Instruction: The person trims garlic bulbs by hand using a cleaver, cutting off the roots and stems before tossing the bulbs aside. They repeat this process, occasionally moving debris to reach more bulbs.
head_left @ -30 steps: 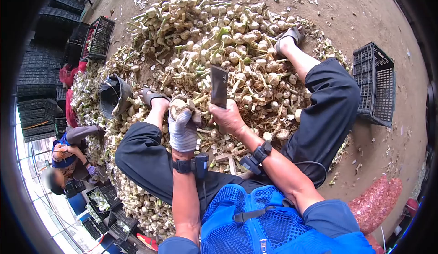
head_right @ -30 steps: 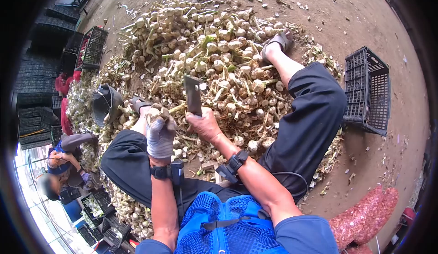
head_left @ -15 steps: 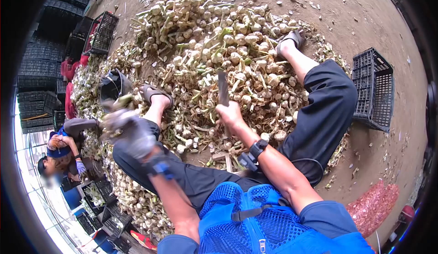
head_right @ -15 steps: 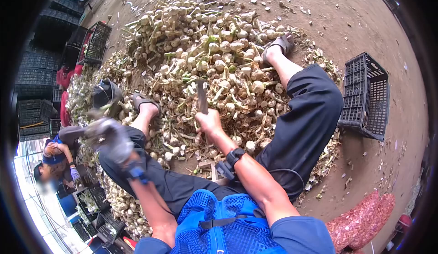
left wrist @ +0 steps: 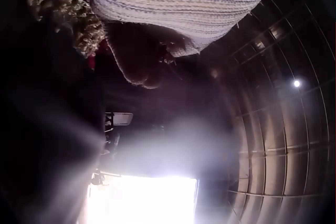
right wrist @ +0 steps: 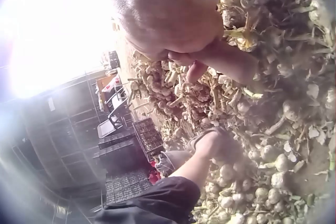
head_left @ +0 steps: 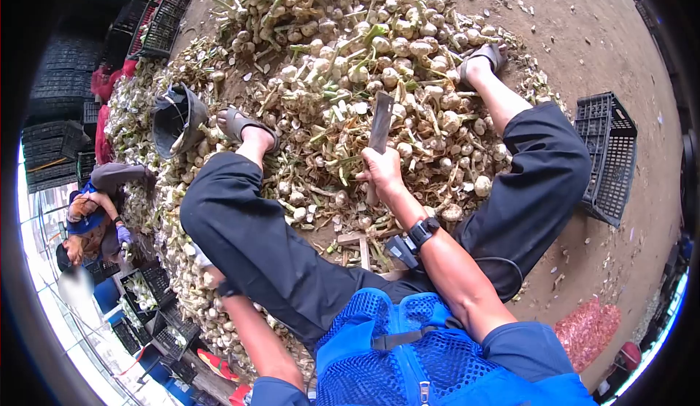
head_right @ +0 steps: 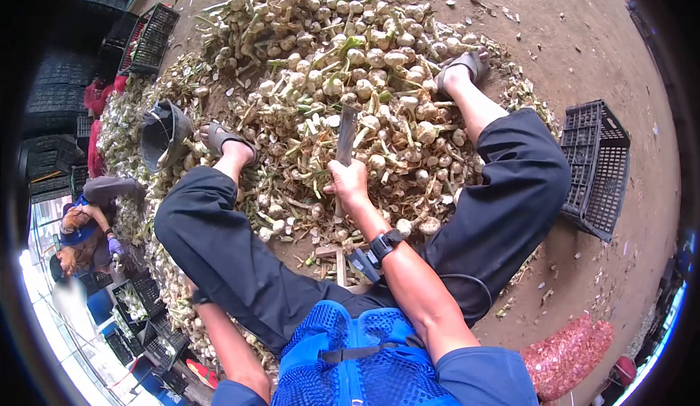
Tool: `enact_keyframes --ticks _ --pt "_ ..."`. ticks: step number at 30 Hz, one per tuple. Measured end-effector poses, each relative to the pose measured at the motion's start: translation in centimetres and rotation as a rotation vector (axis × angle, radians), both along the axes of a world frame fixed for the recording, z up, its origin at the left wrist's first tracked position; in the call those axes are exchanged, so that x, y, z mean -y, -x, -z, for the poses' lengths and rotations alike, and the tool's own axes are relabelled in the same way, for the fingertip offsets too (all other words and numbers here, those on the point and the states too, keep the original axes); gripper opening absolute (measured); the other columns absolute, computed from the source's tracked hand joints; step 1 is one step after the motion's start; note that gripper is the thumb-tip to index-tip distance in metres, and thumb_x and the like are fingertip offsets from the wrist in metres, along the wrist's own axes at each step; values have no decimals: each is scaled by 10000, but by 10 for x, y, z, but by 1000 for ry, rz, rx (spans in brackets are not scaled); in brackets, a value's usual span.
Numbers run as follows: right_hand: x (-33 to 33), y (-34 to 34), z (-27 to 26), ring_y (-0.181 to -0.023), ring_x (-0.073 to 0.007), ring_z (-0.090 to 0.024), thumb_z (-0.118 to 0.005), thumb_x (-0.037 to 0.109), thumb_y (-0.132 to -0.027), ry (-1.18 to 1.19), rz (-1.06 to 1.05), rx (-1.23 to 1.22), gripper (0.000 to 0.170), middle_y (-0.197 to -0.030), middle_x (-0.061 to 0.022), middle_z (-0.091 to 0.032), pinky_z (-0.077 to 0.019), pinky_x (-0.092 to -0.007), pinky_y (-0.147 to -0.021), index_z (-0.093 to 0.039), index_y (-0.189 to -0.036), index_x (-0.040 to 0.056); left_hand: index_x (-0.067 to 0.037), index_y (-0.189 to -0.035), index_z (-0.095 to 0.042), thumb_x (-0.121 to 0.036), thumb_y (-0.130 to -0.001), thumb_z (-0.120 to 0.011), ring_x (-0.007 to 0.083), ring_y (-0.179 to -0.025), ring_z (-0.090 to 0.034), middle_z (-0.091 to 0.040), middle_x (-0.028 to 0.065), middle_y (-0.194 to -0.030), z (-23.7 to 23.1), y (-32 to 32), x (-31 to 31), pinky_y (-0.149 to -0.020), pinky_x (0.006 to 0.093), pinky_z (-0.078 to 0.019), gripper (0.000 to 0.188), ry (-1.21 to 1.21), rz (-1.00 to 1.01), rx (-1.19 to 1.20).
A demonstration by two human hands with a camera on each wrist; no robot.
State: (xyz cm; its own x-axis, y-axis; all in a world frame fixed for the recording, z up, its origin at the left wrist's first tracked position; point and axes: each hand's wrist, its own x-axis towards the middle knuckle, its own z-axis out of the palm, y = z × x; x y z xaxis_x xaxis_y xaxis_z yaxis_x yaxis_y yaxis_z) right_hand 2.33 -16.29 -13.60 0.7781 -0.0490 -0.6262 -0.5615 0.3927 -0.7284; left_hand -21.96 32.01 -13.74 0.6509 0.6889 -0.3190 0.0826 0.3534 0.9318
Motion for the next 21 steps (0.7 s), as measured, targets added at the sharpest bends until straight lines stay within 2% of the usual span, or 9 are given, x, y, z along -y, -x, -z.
enact_keyframes --ticks 6,8,14,16,17,18,19,20,21 --pt "8 3 21 -543 -103 -544 -630 146 -860 69 -20 -5 177 -682 -3 -517 -597 -309 -502 -574 -784 -5 -46 -1279 -607 -178 -810 -692 329 -1113 -631 -670 135 -1196 106 -112 217 -983 395 -494 495 -1125 1281 -93" --pt "8 3 18 -544 -100 -543 -630 150 -862 121 -23 -18 186 -679 -2 -517 -594 -306 -499 -577 -780 -9 -94 -1424 -447 -116 -736 -727 353 -1280 -515 -442 199 -1458 88 -130 266 -1001 438 -487 743 -1202 1586 -402" --pt "9 3 26 -597 -91 -541 -648 172 -906 139 -61 -40 199 -740 1 -529 -584 -299 -526 -583 -830 0 -48 -1422 -414 -132 -738 -768 405 -1160 -566 -477 253 -1354 156 -147 281 -936 459 -509 775 -1349 1595 -585" --pt "7 3 28 -609 -97 -553 -652 178 -904 151 -83 -51 207 -751 -6 -541 -584 -296 -529 -587 -839 -7 -23 -1412 -397 -138 -731 -781 395 -1053 -611 -506 236 -1268 168 -138 275 -865 461 -532 790 -1348 1596 -598" --pt "8 3 28 -616 -103 -563 -658 186 -902 166 -96 -50 215 -757 -11 -550 -587 -294 -525 -594 -854 -14 -14 -1346 -478 -111 -756 -744 398 -941 -645 -581 201 -1053 158 -135 280 -803 463 -546 655 -1322 1466 -596" --pt "7 3 27 -616 -103 -563 -658 186 -902 167 -94 -43 215 -757 -11 -550 -587 -294 -525 -594 -854 -14 -14 -1346 -478 -111 -756 -744 398 -941 -645 -581 201 -1053 173 -135 270 -803 463 -546 655 -1326 1462 -591" --pt "6 2 25 -618 -104 -566 -660 188 -901 167 -86 -53 218 -760 -13 -553 -589 -293 -523 -598 -859 -16 -14 -1295 -525 -115 -772 -726 387 -897 -656 -607 182 -975 209 -133 251 -788 456 -551 570 -1024 1440 -679" --pt "6 1 24 -620 -106 -569 -662 190 -899 166 -79 -63 220 -764 -15 -556 -591 -292 -520 -601 -865 -19 -13 -1245 -571 -118 -789 -707 377 -853 -667 -632 163 -896 186 -146 255 -773 449 -555 488 -723 1400 -752" --pt "7 1 22 -619 -109 -574 -661 186 -896 157 -66 -52 223 -768 -20 -563 -593 -293 -513 -605 -870 -28 -21 -1172 -625 -122 -817 -670 273 -782 -673 -665 103 -816 151 -133 254 -711 383 -549 372 -1201 1119 -651"
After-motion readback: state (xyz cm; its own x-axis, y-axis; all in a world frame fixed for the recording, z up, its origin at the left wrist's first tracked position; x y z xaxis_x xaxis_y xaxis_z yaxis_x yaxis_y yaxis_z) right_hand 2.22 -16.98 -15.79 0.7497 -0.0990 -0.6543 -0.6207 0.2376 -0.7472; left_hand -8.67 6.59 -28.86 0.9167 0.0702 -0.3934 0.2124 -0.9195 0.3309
